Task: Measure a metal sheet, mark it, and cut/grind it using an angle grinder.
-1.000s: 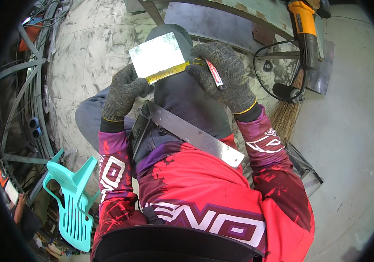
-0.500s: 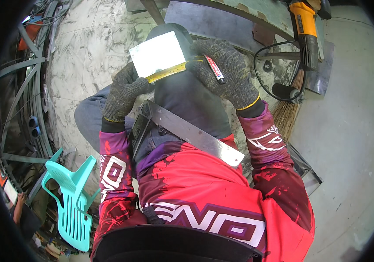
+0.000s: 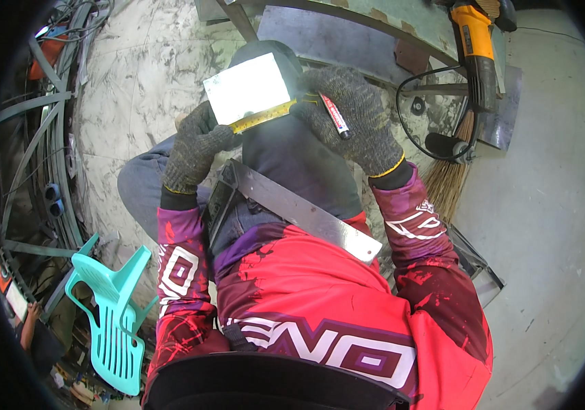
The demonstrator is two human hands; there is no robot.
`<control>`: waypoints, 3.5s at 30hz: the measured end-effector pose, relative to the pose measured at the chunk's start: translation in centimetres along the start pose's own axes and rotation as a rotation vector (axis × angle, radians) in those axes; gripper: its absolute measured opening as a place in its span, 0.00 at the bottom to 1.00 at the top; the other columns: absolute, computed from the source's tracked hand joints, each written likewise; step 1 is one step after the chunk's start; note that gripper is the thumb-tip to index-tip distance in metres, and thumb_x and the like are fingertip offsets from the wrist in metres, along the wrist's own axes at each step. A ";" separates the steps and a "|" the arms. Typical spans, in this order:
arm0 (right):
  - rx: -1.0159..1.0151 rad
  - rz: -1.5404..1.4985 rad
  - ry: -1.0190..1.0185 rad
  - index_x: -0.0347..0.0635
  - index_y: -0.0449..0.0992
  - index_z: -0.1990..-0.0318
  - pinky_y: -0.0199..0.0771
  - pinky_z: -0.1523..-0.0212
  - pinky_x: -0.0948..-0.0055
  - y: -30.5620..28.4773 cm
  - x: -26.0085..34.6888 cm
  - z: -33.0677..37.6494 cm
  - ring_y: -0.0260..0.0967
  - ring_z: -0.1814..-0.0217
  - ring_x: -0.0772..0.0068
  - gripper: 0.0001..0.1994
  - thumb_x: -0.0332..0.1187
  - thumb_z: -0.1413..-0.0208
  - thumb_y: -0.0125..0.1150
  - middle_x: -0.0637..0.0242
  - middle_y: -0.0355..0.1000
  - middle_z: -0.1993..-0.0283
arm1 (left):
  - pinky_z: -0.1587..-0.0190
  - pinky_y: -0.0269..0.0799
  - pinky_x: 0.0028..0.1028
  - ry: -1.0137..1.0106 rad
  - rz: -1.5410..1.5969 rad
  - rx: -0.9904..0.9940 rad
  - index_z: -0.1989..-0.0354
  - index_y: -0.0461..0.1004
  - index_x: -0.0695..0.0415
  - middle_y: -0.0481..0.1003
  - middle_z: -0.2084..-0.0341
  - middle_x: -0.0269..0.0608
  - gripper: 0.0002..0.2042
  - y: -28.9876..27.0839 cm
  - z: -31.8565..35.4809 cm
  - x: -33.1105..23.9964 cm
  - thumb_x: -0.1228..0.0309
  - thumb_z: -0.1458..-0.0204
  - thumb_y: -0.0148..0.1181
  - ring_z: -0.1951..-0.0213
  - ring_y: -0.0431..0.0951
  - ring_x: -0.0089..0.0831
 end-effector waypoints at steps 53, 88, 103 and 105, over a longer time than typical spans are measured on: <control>0.052 -0.013 0.051 0.36 0.74 0.53 0.74 0.55 0.65 -2.2 1.2 -2.4 0.74 0.57 0.58 0.20 0.34 0.52 0.71 0.53 0.74 0.57 | 0.65 0.71 0.23 0.049 -0.206 -0.108 0.47 0.68 0.65 0.70 0.75 0.34 0.20 -2.0 -1.0 -2.3 0.78 0.52 0.59 0.71 0.72 0.20; 0.029 0.009 0.065 0.40 0.74 0.52 0.73 0.56 0.59 -0.9 2.0 -4.1 0.71 0.57 0.51 0.22 0.38 0.55 0.71 0.54 0.73 0.59 | 0.62 0.72 0.24 0.056 0.069 -0.032 0.57 0.75 0.65 0.76 0.66 0.38 0.10 -1.2 -3.5 -0.8 0.73 0.44 0.54 0.66 0.75 0.23; -0.022 -0.016 0.152 0.41 0.75 0.53 0.72 0.54 0.60 -0.5 1.7 -3.4 0.73 0.57 0.53 0.21 0.38 0.54 0.71 0.55 0.74 0.59 | 0.64 0.70 0.22 0.046 0.028 -0.073 0.58 0.75 0.65 0.75 0.71 0.36 0.10 -0.9 -3.4 -1.2 0.72 0.44 0.53 0.69 0.73 0.20; -0.066 -0.050 0.134 0.40 0.76 0.53 0.73 0.56 0.61 -0.6 1.7 -3.3 0.73 0.58 0.53 0.20 0.36 0.54 0.71 0.55 0.74 0.59 | 0.64 0.70 0.22 0.040 0.035 -0.073 0.58 0.75 0.64 0.75 0.71 0.36 0.10 -0.9 -3.4 -1.1 0.72 0.44 0.53 0.69 0.72 0.20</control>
Point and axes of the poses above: each hand's wrist, its own z-axis away from the middle knuckle, its own y-axis out of the palm, x = y × z, the point moved 2 cm from there along -z, towards the middle knuckle
